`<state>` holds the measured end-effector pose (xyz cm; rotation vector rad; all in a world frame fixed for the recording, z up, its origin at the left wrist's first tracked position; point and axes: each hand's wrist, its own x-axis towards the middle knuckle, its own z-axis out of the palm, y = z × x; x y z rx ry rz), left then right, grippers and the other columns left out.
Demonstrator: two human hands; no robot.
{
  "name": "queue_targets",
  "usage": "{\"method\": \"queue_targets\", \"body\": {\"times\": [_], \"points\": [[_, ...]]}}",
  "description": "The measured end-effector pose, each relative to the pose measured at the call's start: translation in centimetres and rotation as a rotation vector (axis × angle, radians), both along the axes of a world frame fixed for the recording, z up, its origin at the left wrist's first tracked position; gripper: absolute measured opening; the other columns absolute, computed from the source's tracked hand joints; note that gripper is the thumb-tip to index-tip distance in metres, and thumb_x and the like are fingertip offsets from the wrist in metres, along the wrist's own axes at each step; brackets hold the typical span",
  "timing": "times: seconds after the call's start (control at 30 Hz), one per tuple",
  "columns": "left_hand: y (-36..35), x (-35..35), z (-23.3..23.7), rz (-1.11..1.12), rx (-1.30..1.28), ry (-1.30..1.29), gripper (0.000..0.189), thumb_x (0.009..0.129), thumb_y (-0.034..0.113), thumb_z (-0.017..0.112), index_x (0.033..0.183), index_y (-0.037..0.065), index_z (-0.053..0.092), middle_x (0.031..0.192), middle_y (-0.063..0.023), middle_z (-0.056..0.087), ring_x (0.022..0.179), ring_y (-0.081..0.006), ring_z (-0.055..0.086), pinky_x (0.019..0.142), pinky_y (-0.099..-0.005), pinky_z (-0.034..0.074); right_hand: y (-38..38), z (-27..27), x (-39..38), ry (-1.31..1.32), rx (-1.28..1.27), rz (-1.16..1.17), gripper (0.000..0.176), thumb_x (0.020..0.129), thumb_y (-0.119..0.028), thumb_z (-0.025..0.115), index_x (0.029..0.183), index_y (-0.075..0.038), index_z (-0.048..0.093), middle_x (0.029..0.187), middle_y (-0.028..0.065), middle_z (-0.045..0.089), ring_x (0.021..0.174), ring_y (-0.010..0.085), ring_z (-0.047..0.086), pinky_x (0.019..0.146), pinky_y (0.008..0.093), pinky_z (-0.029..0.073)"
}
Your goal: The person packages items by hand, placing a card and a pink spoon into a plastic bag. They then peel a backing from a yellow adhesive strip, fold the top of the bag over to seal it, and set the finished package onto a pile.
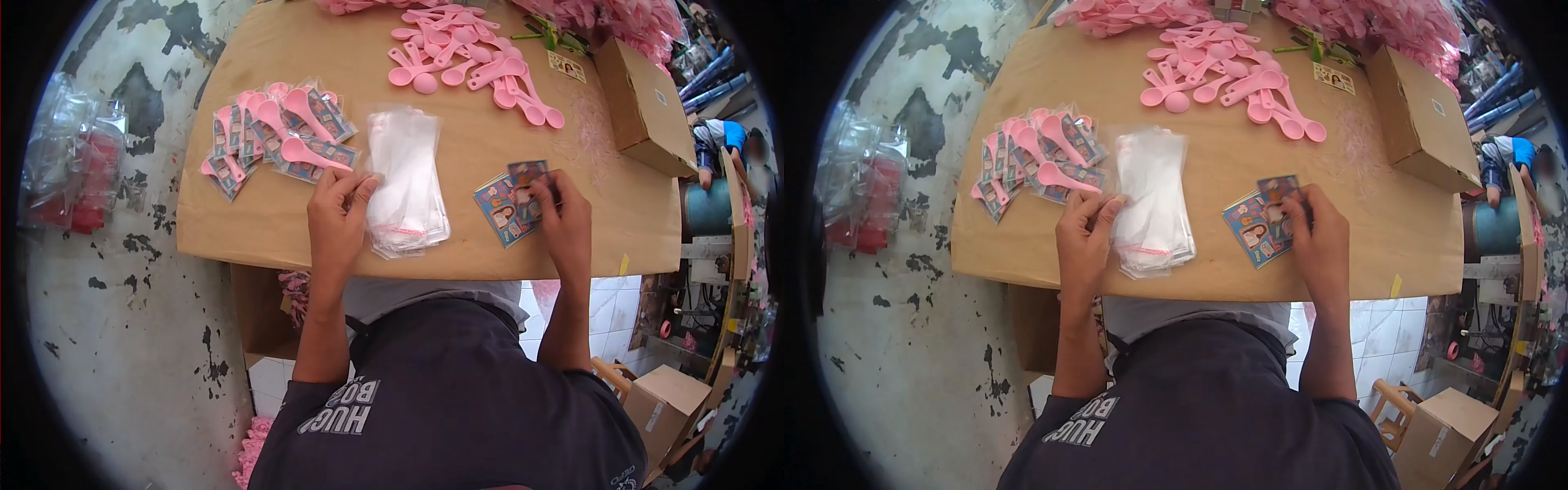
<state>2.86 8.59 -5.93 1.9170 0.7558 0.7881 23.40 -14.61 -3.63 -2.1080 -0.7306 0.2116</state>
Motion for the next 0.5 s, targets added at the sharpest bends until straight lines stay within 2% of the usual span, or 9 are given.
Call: {"method": "queue_targets", "body": {"times": [0.03, 0.07, 0.13, 0.27, 0.33, 0.37, 0.43, 0.47, 0.5], "points": [[-0.1, -0.1, 0.0, -0.003, -0.001, 0.003, 0.018, 0.097, 0.013, 0.072, 0.104, -0.003, 0.075, 0.082, -0.0046, 0.066, 0.071, -0.0075, 0.055, 0.063, -0.0249, 0.043, 0.3, 0.1, -0.2, -0.034, 0.126, -0.057, 0.021, 0.103, -0.019, 0.063, 0.096, 0.001, 0.062, 0.078, 0.0066, 0.061, 0.061, 0.0131, 0.055, 0.058, 0.0332, 0.047], [-0.2, -0.1, 0.0, -0.009, -0.002, 0.006, 0.021, 0.096, 0.015, 0.073, 0.106, -0.004, 0.075, 0.087, -0.0087, 0.07, 0.072, -0.0095, 0.058, 0.065, -0.0274, 0.047, 0.7, 0.5, -0.6, -0.035, 0.124, -0.052, 0.021, 0.103, -0.019, 0.063, 0.096, 0.001, 0.062, 0.078, 0.0066, 0.061, 0.061, 0.0131, 0.055, 0.058, 0.0332, 0.047], [-0.7, 0.1, -0.3, -0.002, -0.082, -0.043, 0.02, 0.096, 0.014, 0.073, 0.105, -0.004, 0.074, 0.087, -0.0084, 0.071, 0.074, -0.0091, 0.06, 0.066, -0.0268, 0.048, 2.0, 1.6, -1.8, 0.329, 0.42, 0.039, 0.021, 0.109, -0.022, 0.054, 0.105, -0.002, 0.06, 0.081, 0.0018, 0.062, 0.062, 0.0047, 0.054, 0.051, 0.0238, 0.044], [-1.3, 0.3, 0.2, 0.018, -0.227, -0.07, 0.016, 0.095, 0.011, 0.074, 0.101, -0.004, 0.072, 0.084, -0.0061, 0.072, 0.075, -0.0086, 0.063, 0.071, -0.0251, 0.051, 4.8, 2.4, -4.8, 0.564, 0.453, 0.24, 0.022, 0.111, -0.025, 0.051, 0.108, -0.005, 0.058, 0.085, -0.0017, 0.063, 0.065, -0.0004, 0.053, 0.048, 0.0159, 0.039], [-1.3, 0.0, 0.2, 0.009, -0.246, -0.066, 0.015, 0.096, 0.011, 0.073, 0.1, -0.003, 0.072, 0.083, -0.0029, 0.07, 0.074, -0.0058, 0.059, 0.066, -0.023, 0.047, 6.2, 2.1, -5.6, 0.695, 0.316, 0.411, 0.022, 0.109, -0.024, 0.053, 0.107, -0.003, 0.057, 0.084, 0.0053, 0.068, 0.064, 0.0084, 0.06, 0.052, 0.0245, 0.044], [-1.3, -0.2, 0.1, -0.001, -0.265, -0.059, 0.015, 0.097, 0.012, 0.073, 0.1, -0.002, 0.071, 0.083, 0.0004, 0.069, 0.072, -0.0029, 0.056, 0.061, -0.0209, 0.042, 6.8, 1.6, -5.9, 0.696, 0.312, 0.419, 0.022, 0.109, -0.024, 0.053, 0.107, -0.003, 0.057, 0.084, 0.0053, 0.068, 0.064, 0.0084, 0.06, 0.052, 0.0245, 0.044], [-1.0, -0.9, 0.5, 0.053, -0.178, -0.034, 0.015, 0.098, 0.013, 0.071, 0.099, -0.002, 0.07, 0.082, -0.0018, 0.069, 0.069, -0.004, 0.057, 0.061, -0.0221, 0.044, 7.9, 0.7, -6.4, 0.081, 0.122, 0.47, 0.022, 0.108, -0.023, 0.055, 0.105, -0.002, 0.056, 0.082, 0.0136, 0.069, 0.065, 0.0209, 0.065, 0.058, 0.0342, 0.047], [-0.8, -1.3, 0.6, 0.096, -0.09, -0.006, 0.015, 0.099, 0.013, 0.07, 0.097, -0.001, 0.068, 0.081, -0.004, 0.07, 0.067, -0.005, 0.058, 0.06, -0.0233, 0.046, 7.8, 0.9, -6.6, 0.145, 0.126, 0.442, 0.021, 0.106, -0.022, 0.057, 0.106, -0.001, 0.056, 0.082, 0.0194, 0.069, 0.069, 0.0298, 0.067, 0.064, 0.0401, 0.048], [-0.5, -1.5, 0.3, 0.104, -0.094, -0.005, 0.015, 0.099, 0.013, 0.07, 0.097, -0.001, 0.068, 0.081, -0.004, 0.07, 0.067, -0.005, 0.058, 0.06, -0.0233, 0.046, 7.8, 1.1, -6.7, 0.148, 0.122, 0.451, 0.021, 0.106, -0.022, 0.057, 0.106, -0.001, 0.056, 0.082, 0.0194, 0.069, 0.069, 0.0298, 0.067, 0.064, 0.0401, 0.048]]}}
